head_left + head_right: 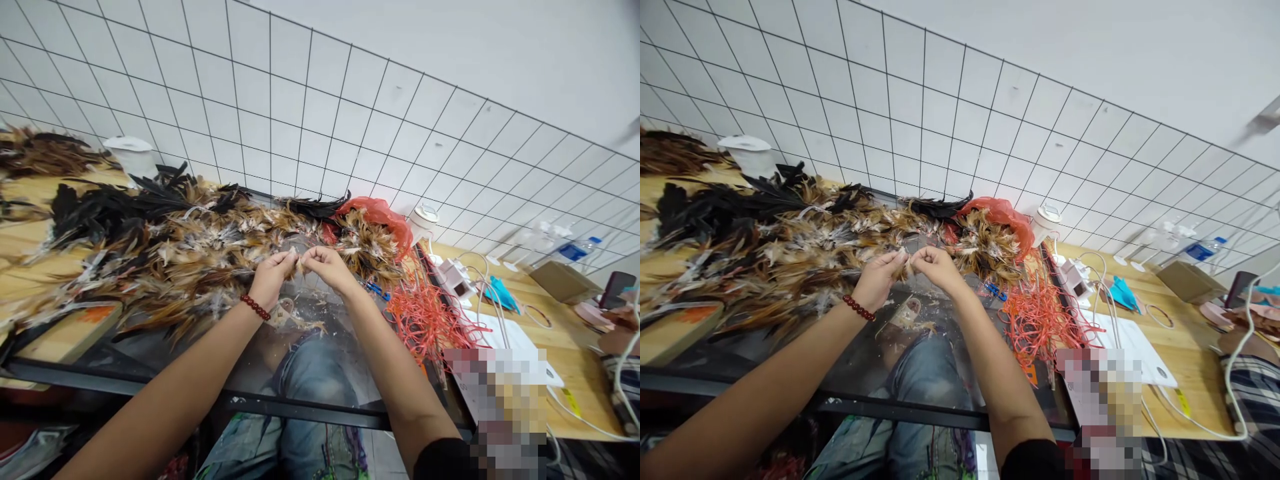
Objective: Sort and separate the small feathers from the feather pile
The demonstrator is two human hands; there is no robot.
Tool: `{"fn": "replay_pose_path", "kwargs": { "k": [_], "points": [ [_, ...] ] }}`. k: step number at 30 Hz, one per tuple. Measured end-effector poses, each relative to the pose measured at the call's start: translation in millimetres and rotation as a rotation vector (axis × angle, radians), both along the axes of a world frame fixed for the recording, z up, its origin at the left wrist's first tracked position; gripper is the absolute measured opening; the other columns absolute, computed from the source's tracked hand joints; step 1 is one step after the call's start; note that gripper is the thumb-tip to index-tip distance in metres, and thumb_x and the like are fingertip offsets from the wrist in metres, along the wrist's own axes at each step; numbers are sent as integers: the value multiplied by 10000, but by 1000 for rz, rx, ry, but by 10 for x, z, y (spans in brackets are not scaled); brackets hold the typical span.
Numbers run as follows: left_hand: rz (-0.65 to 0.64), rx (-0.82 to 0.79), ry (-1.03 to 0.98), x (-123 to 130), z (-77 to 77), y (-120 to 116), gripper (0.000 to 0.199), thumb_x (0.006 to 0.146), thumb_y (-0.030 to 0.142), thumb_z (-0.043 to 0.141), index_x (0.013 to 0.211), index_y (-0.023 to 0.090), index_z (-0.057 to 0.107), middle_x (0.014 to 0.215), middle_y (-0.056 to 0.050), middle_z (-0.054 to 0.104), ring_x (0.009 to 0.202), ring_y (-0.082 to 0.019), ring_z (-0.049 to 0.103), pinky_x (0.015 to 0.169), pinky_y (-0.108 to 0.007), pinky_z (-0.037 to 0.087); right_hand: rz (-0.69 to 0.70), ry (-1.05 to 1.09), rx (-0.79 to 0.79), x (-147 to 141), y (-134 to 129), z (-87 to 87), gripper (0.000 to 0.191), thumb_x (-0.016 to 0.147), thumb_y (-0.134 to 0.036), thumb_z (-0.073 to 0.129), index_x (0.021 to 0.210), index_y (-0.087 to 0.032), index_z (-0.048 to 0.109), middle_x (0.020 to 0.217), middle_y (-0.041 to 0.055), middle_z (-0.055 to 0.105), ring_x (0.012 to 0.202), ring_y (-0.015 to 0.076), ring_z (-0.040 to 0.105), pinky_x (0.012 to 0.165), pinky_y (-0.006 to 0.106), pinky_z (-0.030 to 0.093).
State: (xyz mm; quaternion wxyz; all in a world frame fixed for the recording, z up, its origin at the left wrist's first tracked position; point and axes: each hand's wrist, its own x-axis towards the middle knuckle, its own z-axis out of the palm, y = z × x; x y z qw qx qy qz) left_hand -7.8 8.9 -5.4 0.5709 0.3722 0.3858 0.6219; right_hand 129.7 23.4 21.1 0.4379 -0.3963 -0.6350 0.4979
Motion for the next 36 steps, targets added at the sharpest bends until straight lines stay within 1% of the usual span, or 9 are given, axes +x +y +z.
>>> {"fn": "replay_pose_path", "kwargs": {
  "k": [5, 10, 13, 17, 19, 23, 26, 32, 36],
  "points": [
    [-23, 31, -3, 4, -9, -7, 305, 562, 398, 799, 696, 141, 703, 579, 2, 614, 566, -104, 520, 539, -210, 396, -73, -50, -46, -56, -8, -35, 116, 679, -261, 613, 667, -161, 556, 538, -40, 566, 494, 77, 506, 551, 205, 404],
    [-18, 9, -10, 16, -43, 12, 355, 543, 423, 802, 724, 131, 713, 658, -26, 661, 657, -130, 572, 643, -232, 437, -142, -205, 61, -98, -42, -65, 157, 687, -299, 612, 632, -161, 559, 535, -41, 560, 519, 83, 516, 551, 195, 388],
    [14, 11, -39, 21, -71, 34, 367, 522, 430, 810, 706, 132, 702, 639, -23, 654, 638, -129, 567, 632, -235, 437, -166, -233, 87, -128, -70, -66, 176, 703, -329, 609, 677, -157, 584, 571, -38, 574, 503, 73, 484, 517, 188, 366],
    [48, -30, -75, -8, -79, 64, 377, 489, 435, 817, 655, 130, 671, 574, -8, 618, 550, -104, 536, 551, -217, 411, 0, -382, 87, -62, -68, -46, 129, 658, -270, 673, 689, -157, 618, 605, -35, 603, 532, 75, 503, 537, 192, 378],
    [48, -39, -75, -23, -66, 66, 379, 482, 434, 816, 647, 129, 665, 588, -14, 625, 546, -102, 538, 539, -216, 412, 11, -455, 128, -5, -48, -24, 130, 632, -244, 704, 707, -160, 638, 638, -29, 621, 575, 84, 528, 579, 203, 401],
    [-67, -23, -47, -18, -23, 26, 356, 502, 418, 810, 653, 130, 665, 628, -39, 653, 609, -136, 584, 610, -253, 460, -175, -218, 229, 25, -2, 23, 171, 714, -308, 647, 805, -162, 639, 725, -3, 646, 637, 97, 559, 625, 217, 436],
    [-190, -1, -17, -5, 0, -20, 337, 542, 405, 796, 673, 127, 659, 624, -40, 652, 613, -145, 595, 636, -275, 470, -88, -42, 152, -5, 14, 34, 205, 728, -356, 632, 787, -160, 621, 663, -6, 637, 574, 101, 557, 590, 224, 450],
    [-291, 30, 83, -18, 4, -50, 305, 661, 408, 732, 599, 134, 613, 567, -20, 594, 520, -107, 528, 526, -232, 404, -113, -93, 226, 24, 38, 1, 154, 707, -307, 648, 723, -154, 641, 662, -9, 635, 601, 96, 549, 622, 222, 437],
    [-298, 26, 75, -30, 10, -40, 282, 646, 394, 749, 647, 132, 645, 562, -13, 584, 536, -105, 529, 547, -228, 418, -137, -136, 256, 43, 52, -1, 143, 735, -289, 616, 734, -150, 651, 663, -3, 640, 618, 107, 559, 628, 224, 436]
  ]
}}
